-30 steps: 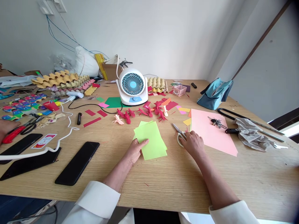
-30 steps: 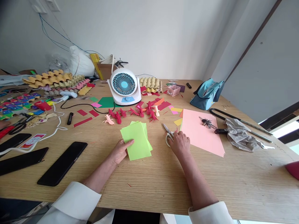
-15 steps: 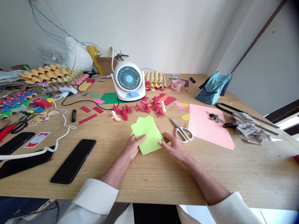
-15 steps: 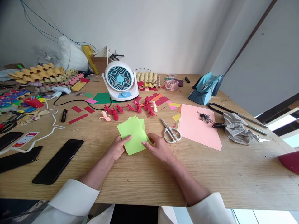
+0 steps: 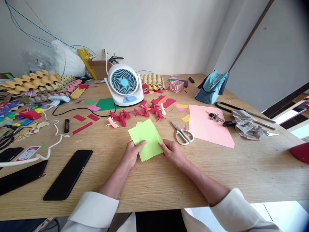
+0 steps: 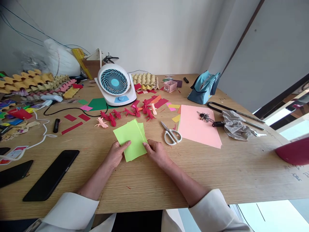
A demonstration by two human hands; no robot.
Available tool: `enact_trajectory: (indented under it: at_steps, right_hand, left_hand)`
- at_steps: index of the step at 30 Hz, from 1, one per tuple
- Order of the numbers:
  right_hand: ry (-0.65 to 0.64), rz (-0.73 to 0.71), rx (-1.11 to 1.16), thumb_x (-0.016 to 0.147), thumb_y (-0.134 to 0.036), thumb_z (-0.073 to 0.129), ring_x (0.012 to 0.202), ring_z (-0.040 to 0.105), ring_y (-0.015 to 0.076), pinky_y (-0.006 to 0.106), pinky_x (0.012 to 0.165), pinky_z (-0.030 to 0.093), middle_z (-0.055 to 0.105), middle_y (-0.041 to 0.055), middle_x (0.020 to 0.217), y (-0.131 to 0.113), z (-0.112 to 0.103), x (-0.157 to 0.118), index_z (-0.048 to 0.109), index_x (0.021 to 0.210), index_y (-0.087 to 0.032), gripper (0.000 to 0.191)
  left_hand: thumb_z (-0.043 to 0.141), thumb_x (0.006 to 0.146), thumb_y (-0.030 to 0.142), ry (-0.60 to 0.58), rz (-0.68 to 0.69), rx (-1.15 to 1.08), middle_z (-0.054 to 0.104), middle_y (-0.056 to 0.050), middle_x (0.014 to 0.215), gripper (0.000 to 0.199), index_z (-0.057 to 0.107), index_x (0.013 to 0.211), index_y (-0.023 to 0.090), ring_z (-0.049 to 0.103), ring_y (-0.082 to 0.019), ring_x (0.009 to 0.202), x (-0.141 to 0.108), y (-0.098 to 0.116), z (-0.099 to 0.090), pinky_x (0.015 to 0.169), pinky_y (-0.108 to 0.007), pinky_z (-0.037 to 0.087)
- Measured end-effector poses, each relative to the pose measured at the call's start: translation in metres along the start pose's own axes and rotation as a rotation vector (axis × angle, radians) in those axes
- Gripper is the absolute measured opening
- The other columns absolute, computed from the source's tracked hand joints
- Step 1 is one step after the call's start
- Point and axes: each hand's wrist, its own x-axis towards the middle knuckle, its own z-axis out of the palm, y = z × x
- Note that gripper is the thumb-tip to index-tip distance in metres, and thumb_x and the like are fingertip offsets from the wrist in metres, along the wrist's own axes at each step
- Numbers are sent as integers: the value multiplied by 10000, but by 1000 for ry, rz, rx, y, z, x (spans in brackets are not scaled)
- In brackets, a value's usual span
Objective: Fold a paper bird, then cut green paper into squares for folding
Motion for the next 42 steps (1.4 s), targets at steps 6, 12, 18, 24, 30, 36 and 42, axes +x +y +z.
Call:
enact_trajectory:
  at_steps: [6, 12, 18, 24, 30, 36, 42]
  right_hand:
    - [75, -18, -1, 928, -616, 379, 495, 445, 125, 246, 498, 330, 474, -32, 522, -2, -7, 2, 433, 636, -221, 494]
    - [314, -15, -138, 912, -533, 445, 468, 417, 136, 259, 496, 304, 452, -38, 482, 11, -33, 13, 454, 651, -229, 401]
    - [460, 37, -332, 898, -409, 431, 511, 507, 166, 264, 541, 351, 510, -18, 518, 20, -57, 19, 643, 876, -194, 303]
    - [466, 91, -491, 889, -368, 417, 536, 543, 176, 275, 579, 377, 560, -3, 575, 20, -60, 20, 645, 1094, -167, 366]
    - [451, 136, -485, 872, -344, 434, 528, 535, 176, 278, 589, 404, 514, -33, 546, 23, -61, 22, 607, 1159, -182, 372]
    - [476, 94, -491, 869, -338, 439, 519, 531, 178, 281, 585, 400, 489, -40, 515, 25, -59, 22, 627, 1128, -178, 358]
    - [550, -3, -411, 896, -352, 416, 475, 493, 151, 257, 539, 374, 493, -54, 537, 20, -56, 19, 586, 1194, -180, 384]
  left_hand:
    - [877, 596, 439, 69, 68, 45, 748, -136, 1052, 578, 722, 1053, 120, 685, -290, 1024, 7, -5, -8, 922, -381, 520]
    - [887, 596, 363, 290, 110, -60, 756, -105, 1025, 481, 729, 988, 134, 702, -249, 980, 12, 12, -15, 919, -362, 542]
    - [745, 766, 155, 440, 116, -363, 753, -47, 1029, 255, 704, 1016, 186, 707, -186, 918, 17, 36, -28, 788, -281, 582]
    - [630, 840, 115, 441, -8, -545, 730, -19, 816, 161, 676, 986, 164, 686, -122, 733, 22, 41, -36, 712, -222, 559]
    - [628, 845, 98, 491, -24, -480, 758, -52, 927, 183, 687, 1007, 160, 709, -168, 856, 18, 43, -28, 776, -261, 581]
    - [640, 829, 97, 490, 43, -367, 748, -66, 1065, 218, 702, 1028, 162, 706, -180, 951, 20, 38, -30, 766, -243, 586]
    - [722, 763, 133, 375, 5, -199, 750, -90, 1056, 278, 703, 1039, 163, 717, -208, 908, 21, 27, -33, 750, -294, 594]
